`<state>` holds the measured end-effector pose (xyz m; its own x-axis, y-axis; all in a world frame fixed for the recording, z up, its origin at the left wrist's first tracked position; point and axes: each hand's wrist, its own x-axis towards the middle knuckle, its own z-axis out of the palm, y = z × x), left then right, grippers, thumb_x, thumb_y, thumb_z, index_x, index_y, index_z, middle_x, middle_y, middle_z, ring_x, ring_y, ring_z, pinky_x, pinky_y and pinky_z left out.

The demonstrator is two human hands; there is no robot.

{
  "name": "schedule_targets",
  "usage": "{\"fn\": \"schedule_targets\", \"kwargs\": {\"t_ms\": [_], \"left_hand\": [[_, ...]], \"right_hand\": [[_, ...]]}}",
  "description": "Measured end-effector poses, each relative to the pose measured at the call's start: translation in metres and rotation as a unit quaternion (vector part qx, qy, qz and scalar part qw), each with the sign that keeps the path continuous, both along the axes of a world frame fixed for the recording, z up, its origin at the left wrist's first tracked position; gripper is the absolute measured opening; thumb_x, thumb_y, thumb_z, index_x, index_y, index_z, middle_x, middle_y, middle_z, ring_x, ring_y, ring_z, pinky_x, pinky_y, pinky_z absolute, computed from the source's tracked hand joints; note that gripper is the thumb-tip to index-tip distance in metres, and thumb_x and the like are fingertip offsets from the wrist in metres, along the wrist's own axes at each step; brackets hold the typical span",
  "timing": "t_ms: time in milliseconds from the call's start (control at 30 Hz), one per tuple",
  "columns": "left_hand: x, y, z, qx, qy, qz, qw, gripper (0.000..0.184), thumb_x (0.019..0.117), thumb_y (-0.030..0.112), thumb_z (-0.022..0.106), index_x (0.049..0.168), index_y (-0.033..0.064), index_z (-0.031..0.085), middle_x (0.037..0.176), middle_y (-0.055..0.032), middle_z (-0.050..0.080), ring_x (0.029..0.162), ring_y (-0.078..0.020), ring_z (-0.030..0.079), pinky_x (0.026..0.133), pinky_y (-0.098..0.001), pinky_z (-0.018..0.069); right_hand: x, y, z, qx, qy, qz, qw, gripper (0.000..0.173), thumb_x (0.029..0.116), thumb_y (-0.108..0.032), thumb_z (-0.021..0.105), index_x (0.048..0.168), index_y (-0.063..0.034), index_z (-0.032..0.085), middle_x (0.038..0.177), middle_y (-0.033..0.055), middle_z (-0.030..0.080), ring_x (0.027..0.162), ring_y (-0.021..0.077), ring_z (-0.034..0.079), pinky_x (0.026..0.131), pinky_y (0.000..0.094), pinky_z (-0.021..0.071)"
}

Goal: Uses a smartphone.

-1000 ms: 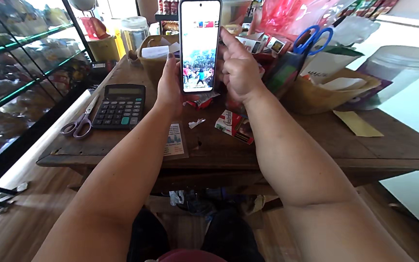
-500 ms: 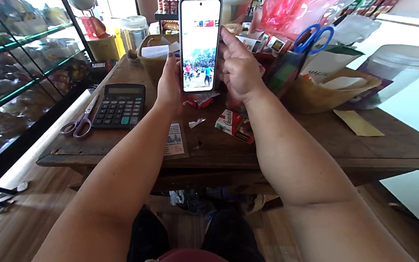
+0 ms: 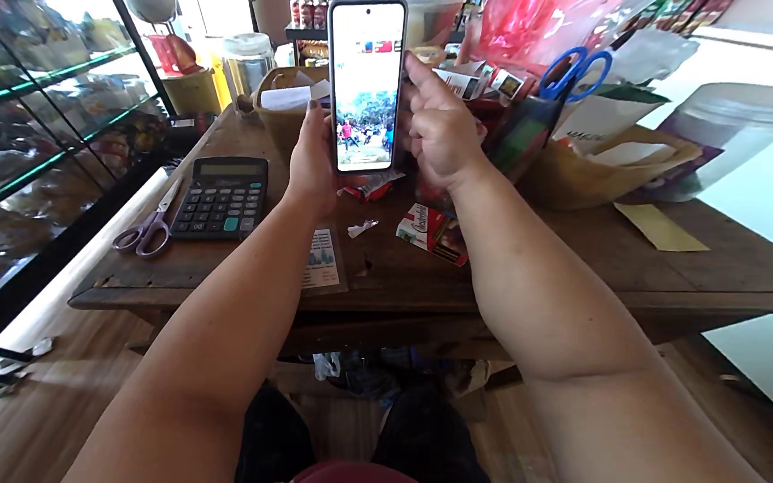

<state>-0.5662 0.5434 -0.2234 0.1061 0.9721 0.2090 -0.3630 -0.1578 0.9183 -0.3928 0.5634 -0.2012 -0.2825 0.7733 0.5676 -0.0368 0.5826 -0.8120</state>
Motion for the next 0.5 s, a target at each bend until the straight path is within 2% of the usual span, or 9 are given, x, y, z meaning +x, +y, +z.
{"fn": "schedule_targets", "kwargs": {"t_ms": [133,500], "left_hand": [[0.0004,-0.0002,0.0002,0.001,-0.003,-0.004,1.0,0.072,0.1069,0.057,0.002,0.135,0.0166,0.055,0.116,-0.0077,0.07,0.095,-0.0232,0.071,0.063,-0.039,0.0597],[0.0003,-0.0004,0.0,0.006,0.001,-0.007,1.0,0.072,0.1067,0.056,0.001,0.136,0.0174,0.054,0.118,-0.0068,0.069,0.096,-0.0223,0.071,0.063,-0.0382,0.0597]], "right_hand": [[0.0002,-0.0003,0.0002,-0.002,-0.002,-0.001,1.0,0.077,0.0883,0.004,0.037,0.163,-0.0048,0.02,0.152,0.0118,0.051,0.13,0.0195,0.059,0.102,0.0403,0.0551],[0.0003,-0.0004,0.0003,-0.001,0.002,0.004,1.0,0.077,0.0882,0.005,0.036,0.163,-0.0041,0.019,0.15,0.0127,0.053,0.128,0.019,0.06,0.101,0.0388,0.0557]]}}
